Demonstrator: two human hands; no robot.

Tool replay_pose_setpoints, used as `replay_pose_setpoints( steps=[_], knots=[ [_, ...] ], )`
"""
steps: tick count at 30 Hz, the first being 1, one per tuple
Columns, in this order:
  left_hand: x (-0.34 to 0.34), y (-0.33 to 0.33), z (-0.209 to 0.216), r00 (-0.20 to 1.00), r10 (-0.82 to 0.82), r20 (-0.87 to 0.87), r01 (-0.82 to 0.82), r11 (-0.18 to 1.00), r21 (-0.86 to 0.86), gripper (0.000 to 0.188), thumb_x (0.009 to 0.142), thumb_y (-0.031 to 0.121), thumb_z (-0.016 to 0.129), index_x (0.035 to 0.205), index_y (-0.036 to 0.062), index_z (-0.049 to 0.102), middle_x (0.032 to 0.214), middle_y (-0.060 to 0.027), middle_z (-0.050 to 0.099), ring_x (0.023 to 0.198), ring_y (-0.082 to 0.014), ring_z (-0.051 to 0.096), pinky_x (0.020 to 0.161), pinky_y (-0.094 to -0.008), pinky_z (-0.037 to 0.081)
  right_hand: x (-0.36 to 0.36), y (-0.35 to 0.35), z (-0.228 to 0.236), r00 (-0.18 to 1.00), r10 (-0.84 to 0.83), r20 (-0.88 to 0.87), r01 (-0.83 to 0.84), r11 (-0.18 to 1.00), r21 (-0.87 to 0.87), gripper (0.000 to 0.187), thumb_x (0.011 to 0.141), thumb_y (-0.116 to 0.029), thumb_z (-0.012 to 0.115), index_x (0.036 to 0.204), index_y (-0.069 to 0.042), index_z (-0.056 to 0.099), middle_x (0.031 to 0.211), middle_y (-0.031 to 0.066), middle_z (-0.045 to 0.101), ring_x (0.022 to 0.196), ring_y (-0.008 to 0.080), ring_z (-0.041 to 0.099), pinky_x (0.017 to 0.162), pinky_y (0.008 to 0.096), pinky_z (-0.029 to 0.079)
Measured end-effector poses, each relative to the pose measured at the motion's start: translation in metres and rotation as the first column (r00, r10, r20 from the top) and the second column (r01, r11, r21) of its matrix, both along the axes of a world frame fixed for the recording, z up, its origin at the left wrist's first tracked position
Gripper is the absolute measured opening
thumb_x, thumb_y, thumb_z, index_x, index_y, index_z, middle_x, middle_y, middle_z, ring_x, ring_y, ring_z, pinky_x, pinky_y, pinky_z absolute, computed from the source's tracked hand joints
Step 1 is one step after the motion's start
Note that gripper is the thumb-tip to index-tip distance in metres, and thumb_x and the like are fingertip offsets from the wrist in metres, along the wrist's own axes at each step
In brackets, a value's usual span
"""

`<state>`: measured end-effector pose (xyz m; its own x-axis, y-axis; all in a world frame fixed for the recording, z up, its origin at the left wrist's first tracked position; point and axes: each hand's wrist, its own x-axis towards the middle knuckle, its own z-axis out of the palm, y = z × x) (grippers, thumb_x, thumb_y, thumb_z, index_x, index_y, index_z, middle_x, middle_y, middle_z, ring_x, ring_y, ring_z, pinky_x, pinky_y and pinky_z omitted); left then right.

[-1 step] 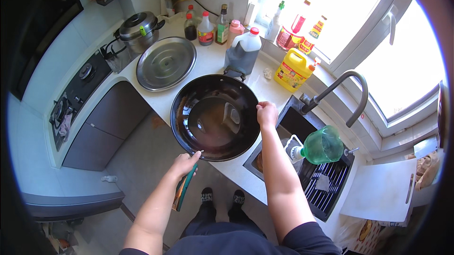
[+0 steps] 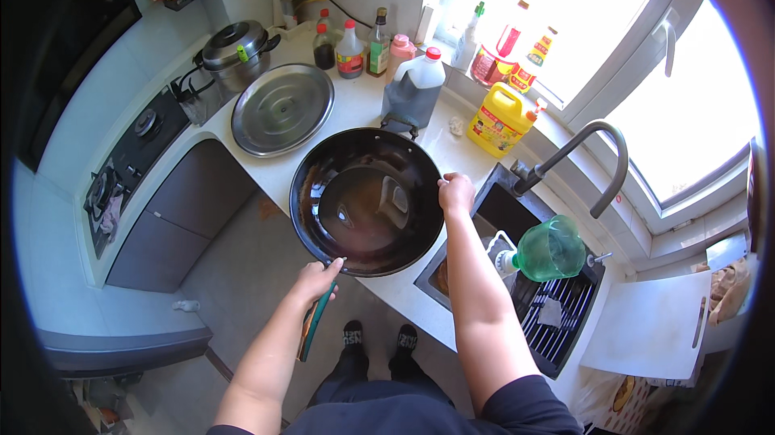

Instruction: The person removes a red cap from a plastic bottle, inserts a plastic funnel into the opening, and pours used oil from a wok into the bottle. They then place the funnel and cap into a plastic bag and tie it.

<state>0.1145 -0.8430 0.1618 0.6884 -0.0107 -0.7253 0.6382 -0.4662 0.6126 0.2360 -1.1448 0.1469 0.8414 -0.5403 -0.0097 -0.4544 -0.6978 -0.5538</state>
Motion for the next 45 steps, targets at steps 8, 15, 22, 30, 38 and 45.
replay_pose_setpoints(
  steps=[8, 15, 22, 30, 38, 45],
  knots=[
    [-0.011, -0.010, -0.010, 0.981, 0.128, 0.148, -0.137, 0.989, 0.053, 0.040, 0.088, 0.032, 0.059, 0.069, -0.0030, 0.059, 0.058, -0.0097, 0.059, 0.043, -0.0149, 0.056, 0.040, -0.0290, 0.045, 0.031, 0.000, 0.001, 0.969, -0.047, -0.242, 0.049, 0.999, 0.002, 0.021, 0.081, -0.012, 0.057, 0.096, -0.004, 0.068, 0.106, 0.0176, 0.064, 0.104, 0.0335, 0.059, 0.088, 0.0414, 0.049],
    [-0.020, 0.000, 0.025, 0.981, 0.122, 0.150, -0.128, 0.991, 0.032, 0.041, 0.089, 0.033, 0.058, 0.065, -0.0009, 0.057, 0.055, -0.0077, 0.057, 0.039, -0.0124, 0.052, 0.035, -0.0264, 0.041, 0.022, 0.007, 0.050, 0.985, -0.034, -0.169, 0.050, 0.994, 0.092, 0.026, 0.077, -0.005, 0.050, 0.096, 0.004, 0.066, 0.103, 0.0264, 0.062, 0.103, 0.0393, 0.059, 0.087, 0.0424, 0.048],
    [-0.013, 0.030, 0.090, 0.942, -0.061, 0.330, 0.017, 0.991, 0.136, 0.045, 0.087, 0.033, 0.061, 0.060, -0.0029, 0.058, 0.053, -0.0097, 0.058, 0.039, -0.0138, 0.056, 0.037, -0.0278, 0.044, 0.006, -0.012, 0.093, 0.987, 0.034, -0.156, -0.025, 0.998, 0.058, 0.022, 0.074, -0.013, 0.065, 0.085, 0.006, 0.065, 0.092, 0.0232, 0.065, 0.085, 0.0351, 0.064, 0.074, 0.0374, 0.052],
    [0.009, 0.034, 0.190, 0.927, -0.186, 0.326, 0.158, 0.981, 0.111, 0.042, 0.090, 0.032, 0.059, 0.064, -0.0008, 0.056, 0.054, -0.0077, 0.055, 0.036, -0.0116, 0.050, 0.034, -0.0246, 0.039, -0.019, -0.040, 0.165, 0.972, 0.178, -0.152, -0.157, 0.977, 0.142, 0.025, 0.076, -0.013, 0.069, 0.096, 0.001, 0.065, 0.085, 0.0120, 0.064, 0.067, 0.0228, 0.062, 0.057, 0.0317, 0.053],
    [-0.004, -0.004, 0.250, 0.887, -0.295, 0.356, 0.288, 0.955, 0.073, 0.040, 0.087, 0.033, 0.063, 0.065, 0.0004, 0.055, 0.056, -0.0068, 0.055, 0.039, -0.0092, 0.049, 0.035, -0.0227, 0.038, -0.071, -0.099, 0.255, 0.969, 0.241, -0.058, -0.221, 0.945, 0.241, 0.016, 0.076, -0.012, 0.070, 0.085, 0.001, 0.065, 0.068, 0.0051, 0.056, 0.061, 0.0132, 0.052, 0.055, 0.0268, 0.044],
    [-0.018, -0.064, 0.270, 0.837, -0.338, 0.431, 0.292, 0.941, 0.172, 0.041, 0.086, 0.033, 0.065, 0.063, 0.0012, 0.054, 0.057, -0.0072, 0.056, 0.040, -0.0096, 0.050, 0.037, -0.0244, 0.039, -0.095, -0.155, 0.269, 0.968, 0.246, 0.050, -0.249, 0.916, 0.315, 0.021, 0.074, -0.008, 0.071, 0.092, 0.001, 0.064, 0.077, 0.0071, 0.058, 0.071, 0.0157, 0.054, 0.060, 0.0284, 0.044]
  ],
)
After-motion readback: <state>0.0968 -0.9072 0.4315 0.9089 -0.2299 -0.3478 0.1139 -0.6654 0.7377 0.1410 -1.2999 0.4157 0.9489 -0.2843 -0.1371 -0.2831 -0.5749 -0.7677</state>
